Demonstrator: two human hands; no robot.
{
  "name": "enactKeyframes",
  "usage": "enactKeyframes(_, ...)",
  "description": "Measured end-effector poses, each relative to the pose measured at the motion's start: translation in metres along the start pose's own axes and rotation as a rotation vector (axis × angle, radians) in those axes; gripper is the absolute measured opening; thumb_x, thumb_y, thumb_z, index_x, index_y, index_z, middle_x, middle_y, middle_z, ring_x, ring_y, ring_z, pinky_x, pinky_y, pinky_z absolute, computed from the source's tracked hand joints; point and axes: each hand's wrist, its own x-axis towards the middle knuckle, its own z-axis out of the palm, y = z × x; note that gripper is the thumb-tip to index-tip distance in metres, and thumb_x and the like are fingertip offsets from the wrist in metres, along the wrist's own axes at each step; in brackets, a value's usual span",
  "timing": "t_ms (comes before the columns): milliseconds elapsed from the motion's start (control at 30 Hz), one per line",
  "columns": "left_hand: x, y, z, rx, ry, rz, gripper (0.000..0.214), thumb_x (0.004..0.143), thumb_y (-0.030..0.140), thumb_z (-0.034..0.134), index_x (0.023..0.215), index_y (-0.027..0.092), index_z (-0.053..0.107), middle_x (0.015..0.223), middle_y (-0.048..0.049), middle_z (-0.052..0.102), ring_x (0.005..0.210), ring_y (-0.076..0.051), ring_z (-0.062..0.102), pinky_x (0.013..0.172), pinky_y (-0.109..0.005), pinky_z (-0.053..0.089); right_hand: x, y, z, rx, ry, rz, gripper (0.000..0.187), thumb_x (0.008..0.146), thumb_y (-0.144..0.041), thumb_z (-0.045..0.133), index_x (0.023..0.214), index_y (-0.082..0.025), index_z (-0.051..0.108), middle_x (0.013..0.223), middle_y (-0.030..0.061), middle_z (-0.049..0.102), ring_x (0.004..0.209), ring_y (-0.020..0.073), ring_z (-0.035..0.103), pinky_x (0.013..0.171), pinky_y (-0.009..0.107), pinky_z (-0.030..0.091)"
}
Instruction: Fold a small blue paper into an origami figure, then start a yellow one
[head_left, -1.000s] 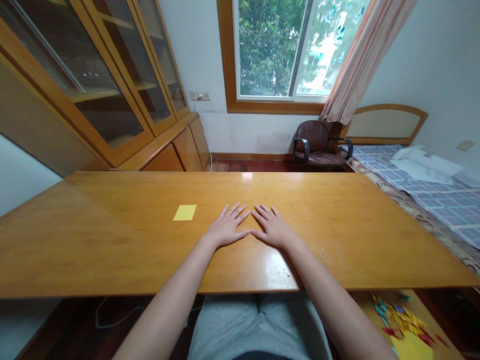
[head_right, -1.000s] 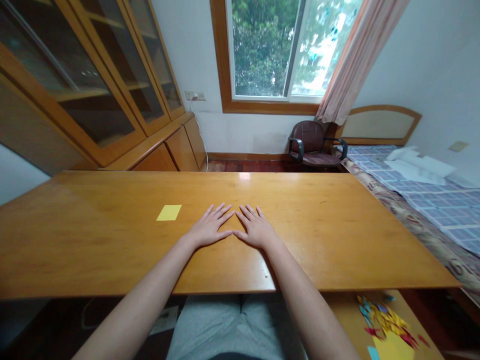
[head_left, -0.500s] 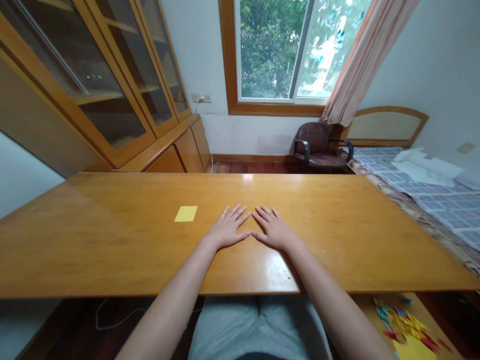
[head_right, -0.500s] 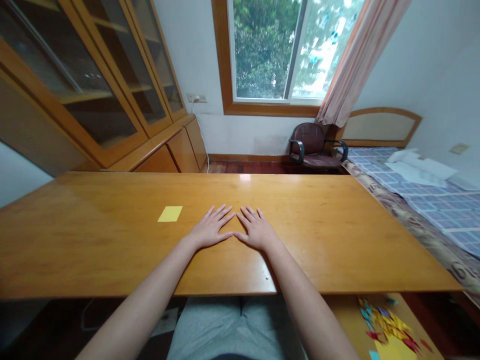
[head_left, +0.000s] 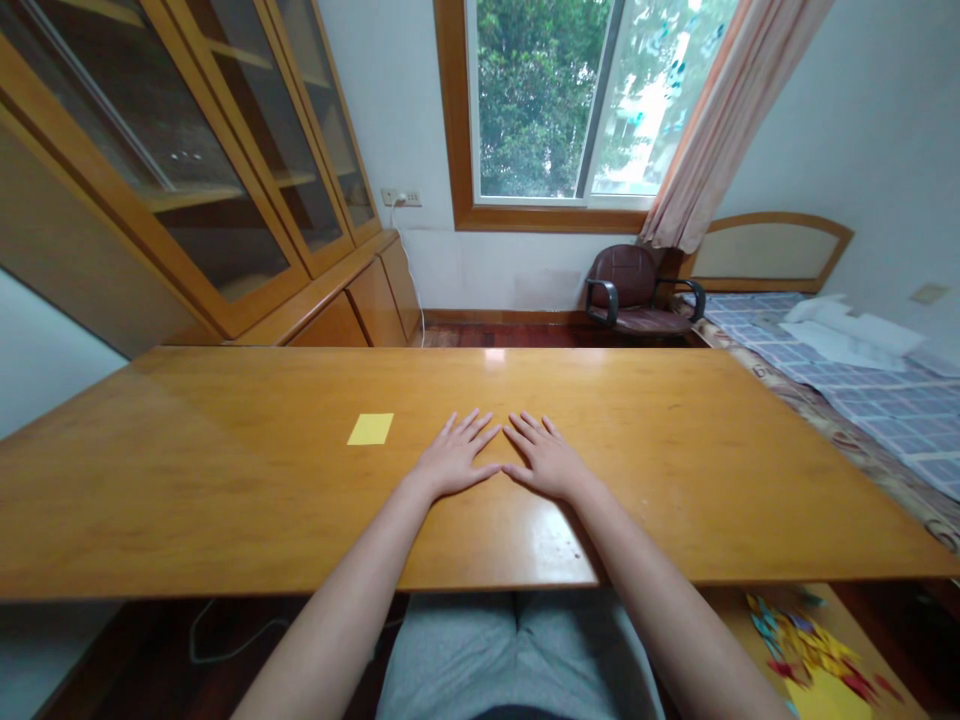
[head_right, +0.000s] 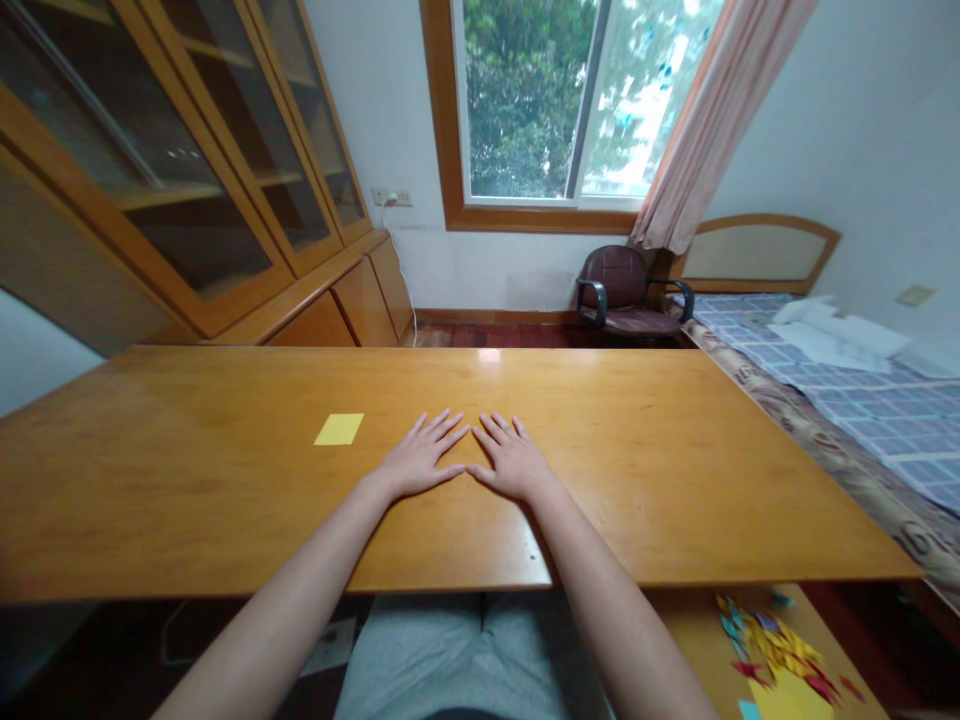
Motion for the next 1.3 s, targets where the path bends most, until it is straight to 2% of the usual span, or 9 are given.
enactKeyframes(400,-0.0003,-0.0008,0.0023,0.008,0.027,0.012,0.074,0.090,0.072,0.036,0.153,0.035,0.024,0.160,-0.0023,0.027,0.149,-0.026,0.018,0.121,-0.053,0.009,-0.0001,-0.0011,-0.0013,0.001,-0.007,0.002,0.074,0.093,-0.065,0.039,0.152,-0.021,0.032,0.159,0.0101,0.026,0.148,0.0287,0.021,0.120,0.052,0.012)
enactKeyframes(1300,0.0005,-0.0001,0.0018,0.002,-0.015,0.000,0.076,0.090,0.074,0.032,0.153,0.033,0.025,0.161,-0.0028,0.024,0.150,-0.026,0.014,0.122,-0.053,0.008,-0.0012,-0.0011,-0.0006,-0.009,0.003,0.005,0.074,0.093,-0.065,0.040,0.152,-0.021,0.034,0.159,0.0108,0.026,0.148,0.0289,0.021,0.121,0.052,0.012)
